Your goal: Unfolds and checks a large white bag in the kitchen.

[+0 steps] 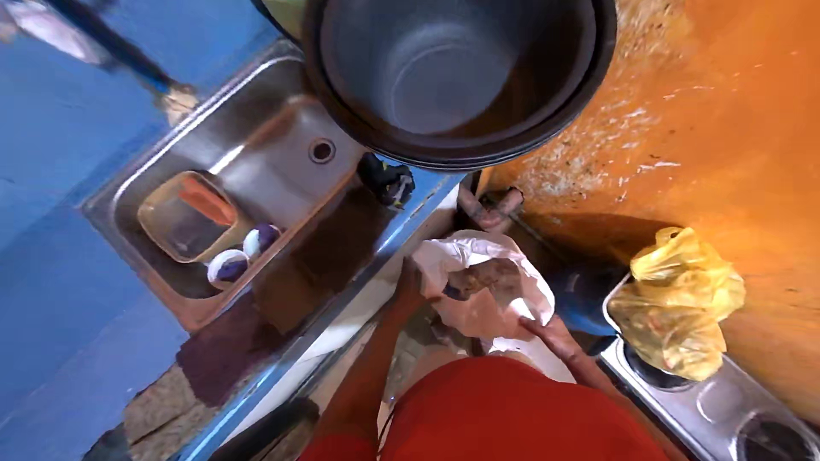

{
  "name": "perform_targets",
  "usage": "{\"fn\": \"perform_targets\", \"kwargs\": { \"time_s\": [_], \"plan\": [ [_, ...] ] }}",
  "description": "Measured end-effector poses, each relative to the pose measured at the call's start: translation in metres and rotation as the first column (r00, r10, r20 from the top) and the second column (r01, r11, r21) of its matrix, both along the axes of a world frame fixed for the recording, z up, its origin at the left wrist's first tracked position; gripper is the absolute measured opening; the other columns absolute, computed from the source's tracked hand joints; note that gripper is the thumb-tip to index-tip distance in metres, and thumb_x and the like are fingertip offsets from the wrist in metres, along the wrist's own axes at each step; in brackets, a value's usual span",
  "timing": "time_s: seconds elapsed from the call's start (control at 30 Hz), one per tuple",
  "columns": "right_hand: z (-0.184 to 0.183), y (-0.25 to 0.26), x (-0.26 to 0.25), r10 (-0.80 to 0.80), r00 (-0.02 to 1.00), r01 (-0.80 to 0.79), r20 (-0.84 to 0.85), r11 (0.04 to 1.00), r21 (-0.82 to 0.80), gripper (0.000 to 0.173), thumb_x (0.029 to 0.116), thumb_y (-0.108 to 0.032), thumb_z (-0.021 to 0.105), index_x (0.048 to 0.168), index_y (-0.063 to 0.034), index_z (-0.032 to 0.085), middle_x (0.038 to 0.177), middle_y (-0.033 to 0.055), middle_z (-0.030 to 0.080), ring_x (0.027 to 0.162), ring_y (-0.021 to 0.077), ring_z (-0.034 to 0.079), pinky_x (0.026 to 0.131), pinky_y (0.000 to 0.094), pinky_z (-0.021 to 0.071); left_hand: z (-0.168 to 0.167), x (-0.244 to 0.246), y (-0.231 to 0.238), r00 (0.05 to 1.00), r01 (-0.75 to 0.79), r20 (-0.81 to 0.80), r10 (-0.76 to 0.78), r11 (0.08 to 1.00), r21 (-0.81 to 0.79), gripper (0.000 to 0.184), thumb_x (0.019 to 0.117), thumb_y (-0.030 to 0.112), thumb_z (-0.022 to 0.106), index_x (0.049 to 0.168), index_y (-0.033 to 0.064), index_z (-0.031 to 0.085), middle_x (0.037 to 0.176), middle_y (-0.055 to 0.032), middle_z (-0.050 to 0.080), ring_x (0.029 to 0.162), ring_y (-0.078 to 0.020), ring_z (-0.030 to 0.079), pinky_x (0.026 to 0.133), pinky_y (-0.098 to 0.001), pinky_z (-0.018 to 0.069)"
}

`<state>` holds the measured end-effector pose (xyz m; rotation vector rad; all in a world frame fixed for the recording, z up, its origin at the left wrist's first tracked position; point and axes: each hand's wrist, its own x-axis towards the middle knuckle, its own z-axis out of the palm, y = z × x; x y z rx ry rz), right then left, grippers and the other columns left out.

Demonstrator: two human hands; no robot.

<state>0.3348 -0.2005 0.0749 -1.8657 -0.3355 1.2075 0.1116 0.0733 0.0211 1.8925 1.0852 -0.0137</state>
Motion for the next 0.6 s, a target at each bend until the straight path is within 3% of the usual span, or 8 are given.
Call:
{"fn": "perform_targets", "kwargs": {
  "time_s": [0.07,0.17,0.23,0.3,0.37,0.43,0.53,0.6],
  "plan": [
    [-0.002,0.019,-0.006,-0.065,0.997,0.065,0.043,0.998,0.009,0.054,0.0999,-0.018,0.066,0.143,0.0093,0.048,0.133,0.0218,0.063,0.12,0.0168,0.063,0.106,0.0321,0.0507,-0.014,0.028,-0.003,0.999,0.028,0.042,-0.029,0.999,0.021,0.131,0.0691,0.04,0.095,0.163,-0.0005,0.013,0.17,-0.0252,0.007,0.156,-0.0387,0.021,0.124,-0.053,0.0293],
    [-0.017,0.038,-0.003,-0.315,0.937,0.303,0.153,0.948,0.096,0.038,0.1068,-0.012,0.05,0.135,0.0132,0.052,0.12,0.021,0.066,0.101,0.0137,0.067,0.091,0.0303,0.056,-0.023,0.07,-0.012,0.984,0.179,0.016,-0.18,0.982,0.055,0.068,0.0955,0.04,0.072,0.147,-0.0004,0.052,0.168,-0.0248,0.02,0.155,-0.0418,0.022,0.123,-0.0615,0.0217],
    [-0.028,0.041,0.008,-0.479,0.848,0.453,0.228,0.878,0.157,0.038,0.1085,-0.011,0.041,0.136,0.014,0.048,0.114,0.0196,0.065,0.091,0.0123,0.067,0.082,0.0301,0.0585,-0.019,0.089,-0.021,0.986,0.169,-0.003,-0.169,0.985,-0.035,0.051,0.1079,0.032,0.052,0.146,-0.0024,0.053,0.157,-0.025,0.043,0.149,-0.0416,0.036,0.123,-0.0591,0.0253],
    [-0.037,0.038,0.021,-0.591,0.766,0.551,0.253,0.806,0.215,0.04,0.11,-0.014,0.038,0.139,0.0136,0.045,0.119,0.0202,0.063,0.101,0.0128,0.065,0.091,0.0299,0.056,-0.019,0.094,-0.032,0.999,-0.028,-0.031,0.024,0.989,-0.148,0.052,0.1116,0.033,0.042,0.143,-0.0067,0.052,0.137,-0.0312,0.058,0.133,-0.0445,0.054,0.114,-0.0588,0.0393],
    [-0.043,0.033,0.025,-0.637,0.726,0.595,0.259,0.771,0.227,0.039,0.1106,-0.016,0.039,0.136,0.0127,0.047,0.114,0.0172,0.063,0.099,0.0105,0.065,0.09,0.0279,0.0557,-0.023,0.083,-0.041,0.971,-0.236,-0.017,0.237,0.954,-0.187,0.055,0.1107,0.038,0.043,0.144,-0.0047,0.05,0.134,-0.032,0.06,0.127,-0.0431,0.058,0.11,-0.0578,0.0443],
    [-0.044,0.028,0.024,-0.628,0.749,0.59,0.212,0.778,0.216,0.039,0.1081,-0.014,0.044,0.136,0.0122,0.047,0.116,0.0161,0.063,0.1,0.0092,0.065,0.091,0.0265,0.0553,-0.02,0.065,-0.044,0.945,-0.319,0.028,0.327,0.936,-0.149,0.057,0.1065,0.032,0.055,0.147,-0.0067,0.046,0.145,-0.032,0.051,0.136,-0.0412,0.05,0.115,-0.0536,0.0402],
    [-0.041,0.015,0.018,-0.576,0.813,0.552,0.085,0.809,0.204,0.052,0.1036,-0.017,0.048,0.145,0.0117,0.035,0.124,0.0163,0.06,0.105,0.0073,0.064,0.094,0.0241,0.0542,-0.027,0.018,-0.045,0.973,-0.213,0.107,0.207,0.976,0.051,0.09,0.0871,0.028,0.078,0.152,-0.015,0.032,0.155,-0.0385,0.033,0.147,-0.0473,0.033,0.123,-0.0527,0.0283],
    [-0.042,0.002,0.015,-0.504,0.86,0.481,0.08,0.852,0.207,0.064,0.0954,-0.023,0.056,0.143,0.0132,0.034,0.118,0.0144,0.061,0.101,0.0058,0.065,0.091,0.0233,0.055,-0.036,-0.018,-0.044,0.992,-0.118,0.059,0.113,0.989,0.092,0.105,0.0754,0.032,0.089,0.148,-0.019,0.033,0.152,-0.0402,0.037,0.145,-0.0474,0.037,0.123,-0.0513,0.0309]
  ]
}}
